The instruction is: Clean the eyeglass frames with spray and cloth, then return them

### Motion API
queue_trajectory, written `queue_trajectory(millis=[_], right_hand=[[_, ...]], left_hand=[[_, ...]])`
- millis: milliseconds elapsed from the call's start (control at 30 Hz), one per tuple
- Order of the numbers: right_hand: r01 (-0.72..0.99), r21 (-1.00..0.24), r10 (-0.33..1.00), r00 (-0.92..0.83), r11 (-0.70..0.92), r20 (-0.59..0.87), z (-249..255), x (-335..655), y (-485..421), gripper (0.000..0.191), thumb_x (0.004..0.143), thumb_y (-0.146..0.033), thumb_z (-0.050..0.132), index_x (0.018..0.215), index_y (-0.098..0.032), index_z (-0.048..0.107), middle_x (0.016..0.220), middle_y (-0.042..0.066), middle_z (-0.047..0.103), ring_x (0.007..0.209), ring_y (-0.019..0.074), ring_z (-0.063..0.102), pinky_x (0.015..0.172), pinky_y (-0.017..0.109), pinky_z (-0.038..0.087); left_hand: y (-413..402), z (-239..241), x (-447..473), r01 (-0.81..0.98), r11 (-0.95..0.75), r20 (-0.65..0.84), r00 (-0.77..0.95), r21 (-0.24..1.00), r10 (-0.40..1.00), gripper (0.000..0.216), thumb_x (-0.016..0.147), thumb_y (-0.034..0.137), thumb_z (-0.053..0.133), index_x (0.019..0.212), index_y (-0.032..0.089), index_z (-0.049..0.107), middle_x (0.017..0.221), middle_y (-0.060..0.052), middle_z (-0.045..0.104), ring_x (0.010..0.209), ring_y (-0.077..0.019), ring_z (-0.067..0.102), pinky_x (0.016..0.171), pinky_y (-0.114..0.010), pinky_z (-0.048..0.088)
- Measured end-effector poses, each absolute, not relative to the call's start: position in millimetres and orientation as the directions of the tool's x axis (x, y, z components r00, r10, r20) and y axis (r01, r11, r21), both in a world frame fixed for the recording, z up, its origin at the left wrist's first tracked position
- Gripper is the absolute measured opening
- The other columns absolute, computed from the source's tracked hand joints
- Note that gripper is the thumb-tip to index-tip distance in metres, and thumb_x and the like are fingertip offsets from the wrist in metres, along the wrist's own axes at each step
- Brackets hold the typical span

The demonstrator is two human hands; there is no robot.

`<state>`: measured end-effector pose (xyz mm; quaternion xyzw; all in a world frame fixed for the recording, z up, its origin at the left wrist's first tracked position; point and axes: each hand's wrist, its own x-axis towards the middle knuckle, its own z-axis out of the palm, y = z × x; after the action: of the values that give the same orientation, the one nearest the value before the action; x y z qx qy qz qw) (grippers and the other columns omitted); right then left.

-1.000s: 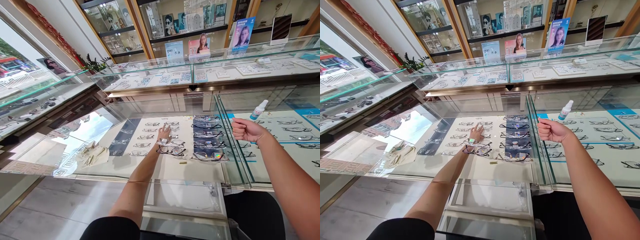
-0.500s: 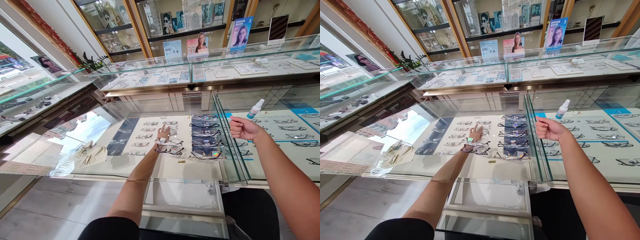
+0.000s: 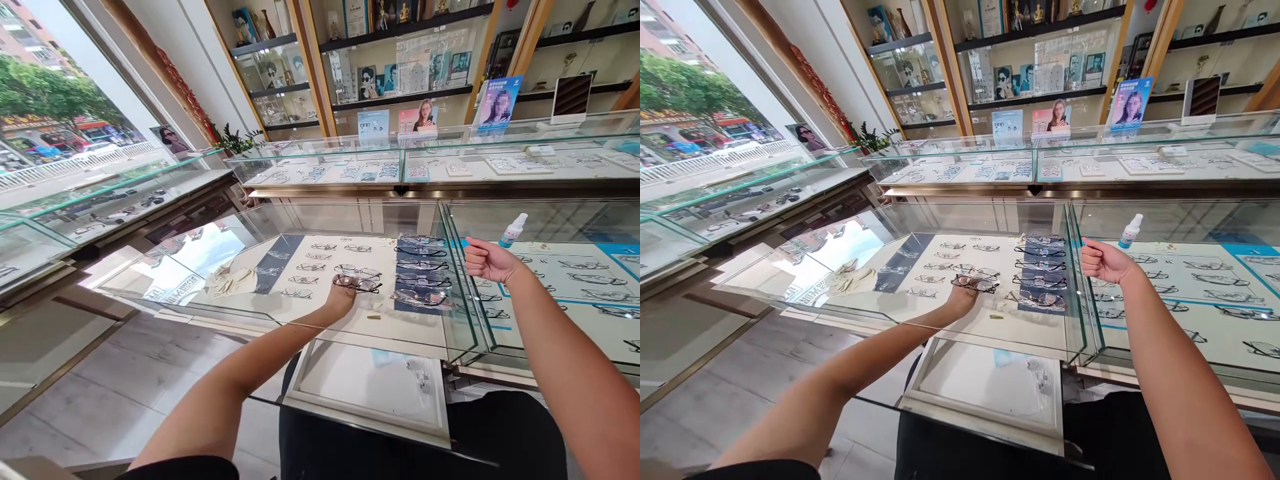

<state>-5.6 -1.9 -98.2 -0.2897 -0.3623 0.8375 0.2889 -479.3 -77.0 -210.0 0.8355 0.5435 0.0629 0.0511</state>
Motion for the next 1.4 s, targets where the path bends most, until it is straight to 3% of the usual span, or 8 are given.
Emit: queue_trajectory(millis=[133,300,400,533,700,833,1100,1400], right_hand=[[-0.263,-0.783,0.700,-0.656,-0.564,-0.284,-97.6,-4.9,-0.5,0.067,0.110,-0.049,0.055,0.065,-0.023,0.013,0.059,-0.007,0.005,0.056,0.0136,0.002,0.046,0.029,0.020],[-0.256,-0.782,0.701,-0.649,-0.568,-0.296,-97.8,-3.2,0.3,0.067,0.110,-0.048,0.055,0.065,-0.023,0.013,0.058,-0.007,0.006,0.056,0.0141,0.002,0.047,0.029,0.021],[-0.261,-0.783,0.709,-0.640,-0.565,-0.297,-96.8,-3.6,-0.7,0.067,0.110,-0.048,0.056,0.066,-0.023,0.013,0.059,-0.007,0.006,0.056,0.0140,0.003,0.047,0.029,0.021],[-0.256,-0.779,0.703,-0.643,-0.572,-0.305,-94.6,-5.8,-1.4,0.066,0.110,-0.047,0.056,0.066,-0.023,0.013,0.061,-0.007,0.006,0.057,0.0138,0.004,0.048,0.028,0.021],[-0.255,-0.779,0.698,-0.650,-0.573,-0.300,-93.0,-6.6,-1.9,0.065,0.110,-0.046,0.055,0.066,-0.023,0.014,0.061,-0.007,0.006,0.057,0.0138,0.003,0.047,0.027,0.021],[-0.250,-0.794,0.704,-0.649,-0.555,-0.288,-92.1,-6.2,-2.8,0.064,0.111,-0.046,0.054,0.066,-0.023,0.014,0.060,-0.007,0.008,0.057,0.0138,0.003,0.047,0.026,0.023],[-0.229,-0.821,0.682,-0.690,-0.524,-0.243,-94.2,-6.1,-0.1,0.065,0.110,-0.049,0.055,0.066,-0.023,0.015,0.058,-0.007,0.009,0.055,0.0133,0.005,0.046,0.026,0.025],[-0.217,-0.818,0.692,-0.668,-0.533,-0.273,-90.8,-8.7,-1.9,0.064,0.110,-0.047,0.055,0.066,-0.023,0.016,0.059,-0.007,0.010,0.055,0.0135,0.005,0.046,0.026,0.025]], left_hand=[[-140.2,-185.3,-488.8,0.904,-0.410,-0.102,0.422,0.119,0.901,0.047,0.102,0.017,0.046,0.143,0.020,0.068,0.159,-0.014,0.064,0.157,-0.0419,0.044,0.124,-0.063,0.033],[-225.4,-134.7,-485.2,0.819,-0.546,-0.309,0.572,0.176,0.760,0.041,0.106,0.019,0.046,0.136,0.027,0.072,0.156,-0.006,0.068,0.157,-0.0390,0.049,0.122,-0.060,0.041],[-264.3,-84.4,-478.4,0.745,-0.638,-0.316,0.663,0.196,0.678,0.037,0.107,0.018,0.045,0.130,0.025,0.074,0.152,-0.006,0.071,0.158,-0.0391,0.048,0.122,-0.058,0.041],[-288.4,-5.9,-469.5,0.656,-0.732,-0.268,0.750,0.184,0.604,0.041,0.110,0.020,0.044,0.141,0.028,0.068,0.154,-0.004,0.069,0.161,-0.0340,0.045,0.123,-0.051,0.039],[-247.6,51.9,-455.4,0.703,-0.711,-0.066,0.711,0.034,0.700,0.048,0.113,0.023,0.034,0.153,0.028,0.061,0.165,-0.005,0.060,0.164,-0.0336,0.038,0.125,-0.055,0.034],[-165.7,38.8,-447.9,0.783,-0.610,0.050,0.618,-0.118,0.784,0.050,0.111,0.021,0.034,0.150,0.022,0.064,0.169,-0.009,0.055,0.162,-0.0418,0.035,0.122,-0.065,0.032],[-38.8,-31.2,-451.7,0.841,-0.525,-0.021,0.527,-0.133,0.850,0.046,0.102,0.013,0.042,0.139,0.013,0.068,0.168,-0.016,0.055,0.162,-0.0472,0.030,0.123,-0.069,0.026],[-25.6,-49.0,-460.8,0.846,-0.532,-0.001,0.532,-0.042,0.847,0.030,0.102,0.016,0.055,0.125,0.016,0.073,0.160,-0.012,0.063,0.156,-0.0359,0.037,0.127,-0.057,0.024]])
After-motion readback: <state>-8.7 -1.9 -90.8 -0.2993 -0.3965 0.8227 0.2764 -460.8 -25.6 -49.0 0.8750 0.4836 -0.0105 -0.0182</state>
